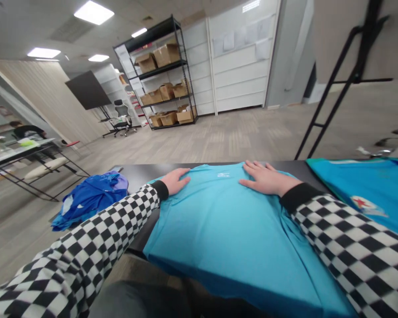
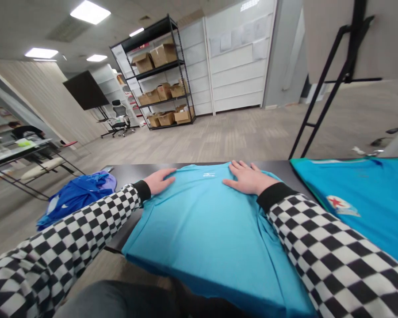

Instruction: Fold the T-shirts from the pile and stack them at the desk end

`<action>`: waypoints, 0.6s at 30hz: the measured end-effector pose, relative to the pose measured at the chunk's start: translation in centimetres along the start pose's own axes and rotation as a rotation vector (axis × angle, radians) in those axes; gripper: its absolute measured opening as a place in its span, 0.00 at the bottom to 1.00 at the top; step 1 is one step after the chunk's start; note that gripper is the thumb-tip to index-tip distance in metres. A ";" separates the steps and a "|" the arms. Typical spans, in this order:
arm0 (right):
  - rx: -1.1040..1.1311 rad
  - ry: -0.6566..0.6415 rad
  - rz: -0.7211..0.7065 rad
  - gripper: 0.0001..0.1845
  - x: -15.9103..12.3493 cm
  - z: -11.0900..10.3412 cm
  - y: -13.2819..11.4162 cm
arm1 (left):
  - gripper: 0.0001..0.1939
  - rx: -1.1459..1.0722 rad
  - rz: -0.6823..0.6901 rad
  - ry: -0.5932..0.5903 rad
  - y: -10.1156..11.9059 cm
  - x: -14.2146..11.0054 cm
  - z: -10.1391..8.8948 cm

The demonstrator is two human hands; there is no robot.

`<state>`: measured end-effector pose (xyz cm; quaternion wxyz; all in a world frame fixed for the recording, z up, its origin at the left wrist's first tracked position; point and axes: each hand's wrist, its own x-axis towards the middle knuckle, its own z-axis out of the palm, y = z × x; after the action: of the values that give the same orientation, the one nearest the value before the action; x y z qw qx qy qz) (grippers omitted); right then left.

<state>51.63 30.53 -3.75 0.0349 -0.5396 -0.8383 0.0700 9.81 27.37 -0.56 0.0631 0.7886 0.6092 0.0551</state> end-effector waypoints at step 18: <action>0.059 0.054 -0.099 0.55 -0.7 -1.3 -0.2 | 0.41 0.088 -0.039 -0.068 6.4 7.4 3.9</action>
<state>51.90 29.92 -2.40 0.0770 -0.4978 -0.8603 0.0782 18.37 32.81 -3.26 0.0498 0.7800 0.6239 0.0002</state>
